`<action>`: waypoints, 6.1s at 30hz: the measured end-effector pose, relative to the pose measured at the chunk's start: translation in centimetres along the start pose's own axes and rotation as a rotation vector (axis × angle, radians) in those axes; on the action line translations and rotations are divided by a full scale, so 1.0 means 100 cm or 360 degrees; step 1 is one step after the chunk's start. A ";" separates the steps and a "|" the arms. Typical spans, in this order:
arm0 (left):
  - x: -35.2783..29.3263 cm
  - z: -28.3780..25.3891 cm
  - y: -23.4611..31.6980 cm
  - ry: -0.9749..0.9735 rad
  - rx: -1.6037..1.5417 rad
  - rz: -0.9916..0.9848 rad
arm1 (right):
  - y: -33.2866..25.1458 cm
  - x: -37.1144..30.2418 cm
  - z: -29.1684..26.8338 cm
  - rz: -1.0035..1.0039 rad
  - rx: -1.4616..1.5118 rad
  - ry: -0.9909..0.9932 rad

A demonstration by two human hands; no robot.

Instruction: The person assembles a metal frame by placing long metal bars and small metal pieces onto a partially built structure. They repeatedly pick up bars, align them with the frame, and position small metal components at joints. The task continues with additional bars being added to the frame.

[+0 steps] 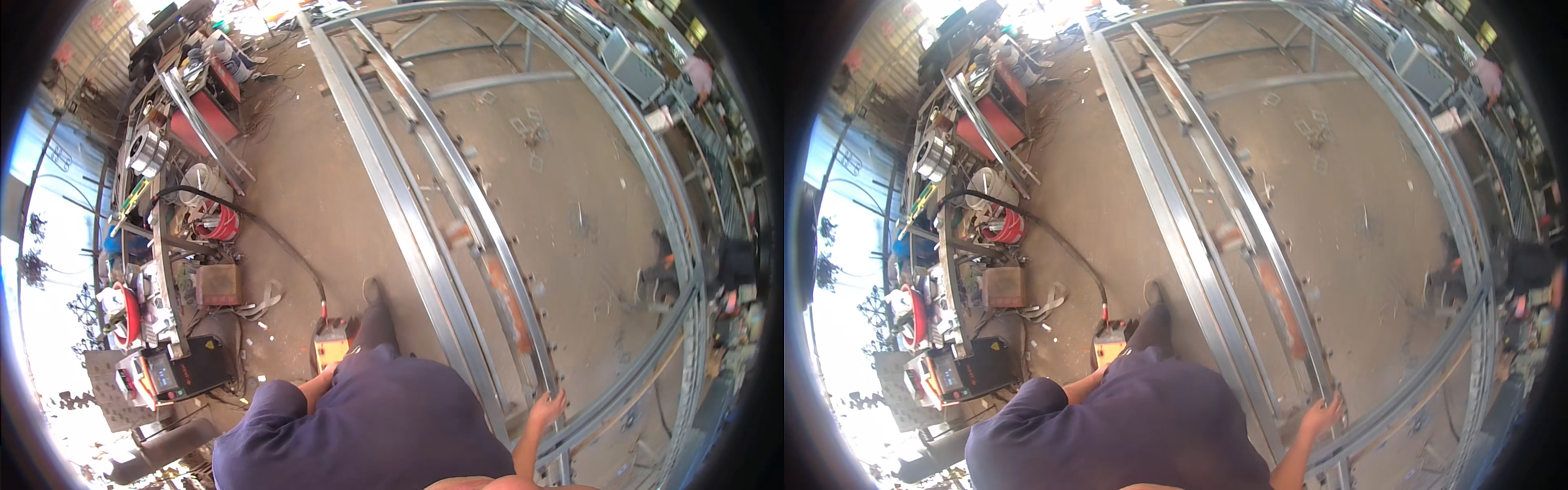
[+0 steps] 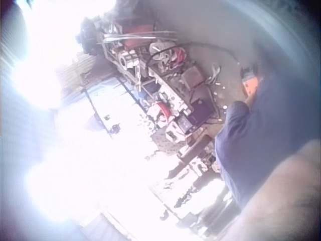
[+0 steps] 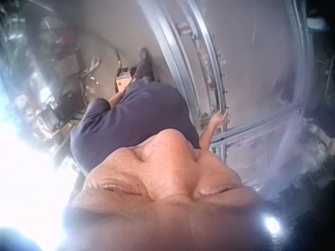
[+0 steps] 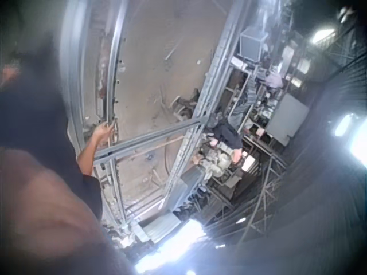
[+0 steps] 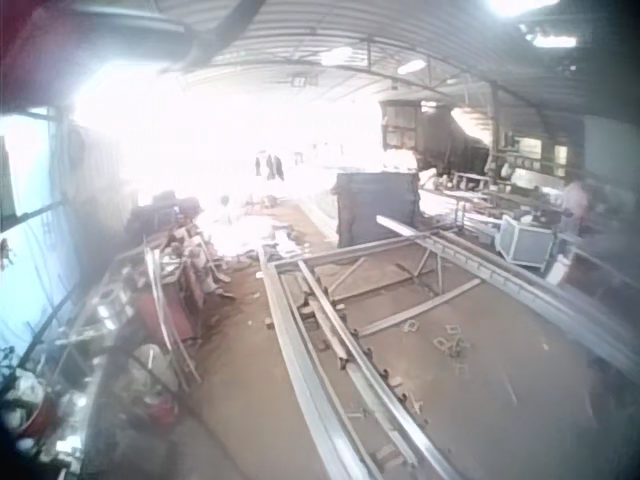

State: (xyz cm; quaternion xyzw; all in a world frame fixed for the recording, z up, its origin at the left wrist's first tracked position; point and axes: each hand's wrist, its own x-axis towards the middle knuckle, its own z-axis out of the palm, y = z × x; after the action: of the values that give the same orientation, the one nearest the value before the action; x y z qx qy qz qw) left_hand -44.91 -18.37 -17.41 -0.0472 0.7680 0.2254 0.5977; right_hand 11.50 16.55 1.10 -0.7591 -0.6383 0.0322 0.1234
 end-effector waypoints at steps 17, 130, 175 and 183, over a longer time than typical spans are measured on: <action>0.038 -0.272 0.304 0.0346 -0.0671 0.0317 | -0.716 0.061 0.143 -0.0382 0.1082 -0.0995; 1.168 -1.637 2.389 0.0324 0.1809 0.0842 | -2.960 0.971 1.562 0.1106 0.1470 -0.0777; 0.663 -1.407 2.091 -0.2477 0.1530 -0.0021 | -2.796 0.412 0.480 0.1426 0.1386 0.0545; 0.575 -1.364 1.909 -0.2815 0.2177 -0.0132 | -2.673 0.280 0.406 0.1770 0.1521 0.0533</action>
State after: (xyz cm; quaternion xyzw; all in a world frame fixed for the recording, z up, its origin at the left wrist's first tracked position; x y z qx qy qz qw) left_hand -248.67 108.67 8.98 0.4426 0.0328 -0.3102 0.8407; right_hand -248.69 91.21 25.98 -0.8282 -0.0500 0.2474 0.5004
